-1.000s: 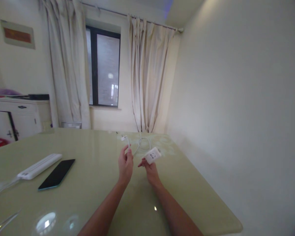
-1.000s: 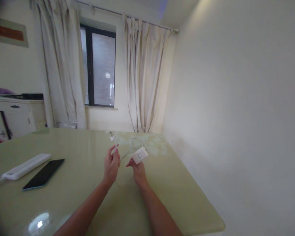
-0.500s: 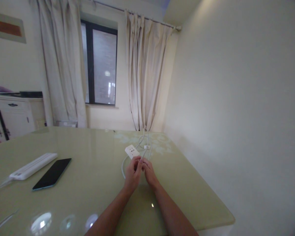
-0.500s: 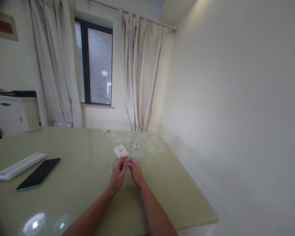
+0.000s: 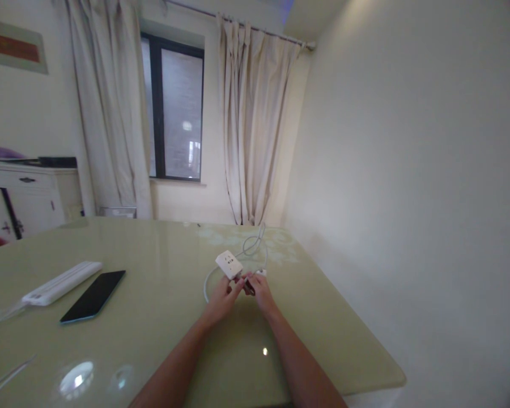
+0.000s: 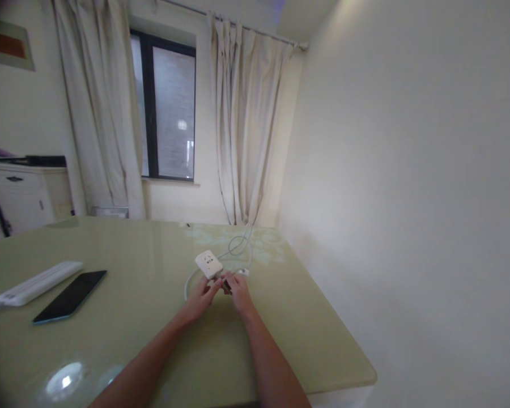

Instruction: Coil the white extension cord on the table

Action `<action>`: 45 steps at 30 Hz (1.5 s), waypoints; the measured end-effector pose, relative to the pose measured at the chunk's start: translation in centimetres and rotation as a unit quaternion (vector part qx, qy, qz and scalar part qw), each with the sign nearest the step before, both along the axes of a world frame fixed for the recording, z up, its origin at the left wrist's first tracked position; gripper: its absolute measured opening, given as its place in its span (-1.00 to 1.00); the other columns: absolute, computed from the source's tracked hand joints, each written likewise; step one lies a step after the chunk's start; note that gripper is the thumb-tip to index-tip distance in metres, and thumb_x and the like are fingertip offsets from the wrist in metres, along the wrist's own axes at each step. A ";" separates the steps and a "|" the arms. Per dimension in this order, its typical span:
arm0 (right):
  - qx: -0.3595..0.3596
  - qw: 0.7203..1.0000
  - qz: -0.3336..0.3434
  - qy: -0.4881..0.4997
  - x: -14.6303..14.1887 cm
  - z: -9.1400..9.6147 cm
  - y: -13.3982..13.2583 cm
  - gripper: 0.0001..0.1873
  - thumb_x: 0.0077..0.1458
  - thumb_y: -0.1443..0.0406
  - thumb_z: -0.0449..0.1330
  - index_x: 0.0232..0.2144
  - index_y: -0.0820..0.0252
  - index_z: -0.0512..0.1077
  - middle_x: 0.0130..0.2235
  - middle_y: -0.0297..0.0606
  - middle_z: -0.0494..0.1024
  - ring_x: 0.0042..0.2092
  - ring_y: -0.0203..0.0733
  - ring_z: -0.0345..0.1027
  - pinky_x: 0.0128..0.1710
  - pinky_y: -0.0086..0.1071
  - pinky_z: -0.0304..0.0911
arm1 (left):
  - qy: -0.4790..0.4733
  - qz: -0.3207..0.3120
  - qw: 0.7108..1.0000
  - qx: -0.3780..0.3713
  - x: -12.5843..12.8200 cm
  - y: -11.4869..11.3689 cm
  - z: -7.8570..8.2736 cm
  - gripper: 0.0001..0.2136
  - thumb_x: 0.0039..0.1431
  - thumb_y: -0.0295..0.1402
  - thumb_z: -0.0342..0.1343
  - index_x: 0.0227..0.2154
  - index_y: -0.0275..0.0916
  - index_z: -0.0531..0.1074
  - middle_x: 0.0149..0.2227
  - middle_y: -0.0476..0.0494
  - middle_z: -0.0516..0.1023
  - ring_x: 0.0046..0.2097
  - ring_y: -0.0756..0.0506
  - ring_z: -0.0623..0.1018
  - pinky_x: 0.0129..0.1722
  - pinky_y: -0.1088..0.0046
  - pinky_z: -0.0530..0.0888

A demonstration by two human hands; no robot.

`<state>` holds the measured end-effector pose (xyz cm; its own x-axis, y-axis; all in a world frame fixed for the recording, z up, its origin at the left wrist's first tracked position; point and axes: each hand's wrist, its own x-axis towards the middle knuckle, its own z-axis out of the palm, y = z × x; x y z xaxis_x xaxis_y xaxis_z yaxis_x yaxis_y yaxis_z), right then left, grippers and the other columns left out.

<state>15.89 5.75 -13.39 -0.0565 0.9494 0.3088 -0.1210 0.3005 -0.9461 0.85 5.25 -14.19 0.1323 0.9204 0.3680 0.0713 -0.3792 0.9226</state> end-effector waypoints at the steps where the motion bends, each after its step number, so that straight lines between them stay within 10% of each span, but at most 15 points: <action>1: 0.003 1.000 0.008 -0.015 0.1 0.1 0.0 -0.29 0.01 -0.31 0.22 -0.56 0.25 0.51 -0.62 -0.34 0.35 -0.56 -0.34 0.15 -0.54 -0.43 0.08 | -0.021 -0.024 0.999 -0.013 -0.1 -0.1 0.1 -0.50 0.12 0.08 0.21 -0.05 -0.20 0.53 -0.20 -0.22 0.62 -0.45 -0.06 0.50 -0.54 0.46 0.34; 7: 0.019 0.998 -0.001 -0.056 -0.5 0.0 0.2 -0.21 0.06 -0.37 0.10 -0.64 0.22 0.42 -0.62 -0.30 0.40 -0.55 -0.31 0.24 -0.50 -0.42 0.19 | -0.060 -0.062 0.990 -0.108 -0.9 -0.6 1.3 -0.42 -0.04 0.06 0.35 -0.06 -0.28 0.55 -0.44 -0.10 0.55 -0.54 -0.02 0.41 -0.69 0.56 0.20; 14: 0.047 0.987 -0.153 -0.032 -0.1 -1.2 0.8 -0.36 0.02 -0.24 0.29 -0.21 0.18 0.45 -0.42 -0.26 0.58 -0.36 -0.13 0.49 -0.31 -0.33 0.37 | -0.041 0.090 0.995 -0.029 -0.4 -0.2 1.1 -0.55 -0.13 0.02 0.38 -0.36 -0.30 0.58 -0.48 -0.17 0.59 -0.53 -0.07 0.49 -0.55 0.45 0.39; 22: 0.096 0.978 -0.052 -0.178 -0.1 -1.5 0.0 -0.35 0.33 -0.16 0.01 0.24 0.05 0.38 0.16 -0.11 0.53 0.22 0.02 0.37 0.24 -0.09 0.22 | 0.008 0.200 0.977 0.070 -1.3 -1.4 1.6 -0.63 0.05 0.03 0.28 -0.41 -0.23 0.58 -0.58 -0.12 0.57 -0.59 -0.09 0.51 -0.55 0.44 0.41; 27: 0.159 0.938 -0.044 -0.304 -0.8 -2.3 -0.4 0.00 0.07 0.03 0.39 0.44 0.06 0.07 0.19 -0.07 0.46 0.16 0.05 0.37 0.23 -0.06 0.22 | -0.085 0.245 0.964 0.054 -1.4 -1.8 2.3 -0.60 0.11 0.05 0.25 -0.38 -0.25 0.53 -0.49 -0.16 0.65 -0.59 -0.08 0.54 -0.57 0.43 0.47; 33: 0.167 0.901 -0.152 -0.369 -1.0 -1.9 -0.6 -0.34 -0.04 0.57 0.15 0.13 0.16 0.46 0.05 -0.08 0.46 0.10 -0.06 0.35 0.15 -0.24 0.25 | -0.172 0.207 0.963 0.036 -0.8 -2.4 2.8 -0.55 0.11 0.11 0.22 -0.37 -0.25 0.43 -0.55 -0.12 0.60 -0.64 -0.06 0.50 -0.66 0.44 0.45; 45: 0.220 0.890 -0.061 -0.395 -0.7 -1.0 -0.7 -0.70 0.02 0.55 0.17 -0.40 0.10 0.61 -0.23 -0.23 0.57 -0.09 -0.10 0.38 -0.03 -0.24 0.13 | -0.216 0.270 0.938 -0.030 -2.0 -1.9 4.3 -0.49 0.14 0.16 0.15 -0.21 -0.27 0.49 -0.62 -0.01 0.52 -0.68 0.02 0.35 -0.70 0.54 0.29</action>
<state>15.23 5.07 -14.39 -0.3249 0.7601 0.5627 0.5883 0.6283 -0.5090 -1.17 3.36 -9.91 -0.5094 0.8305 0.2255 -0.1467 -0.3420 0.9282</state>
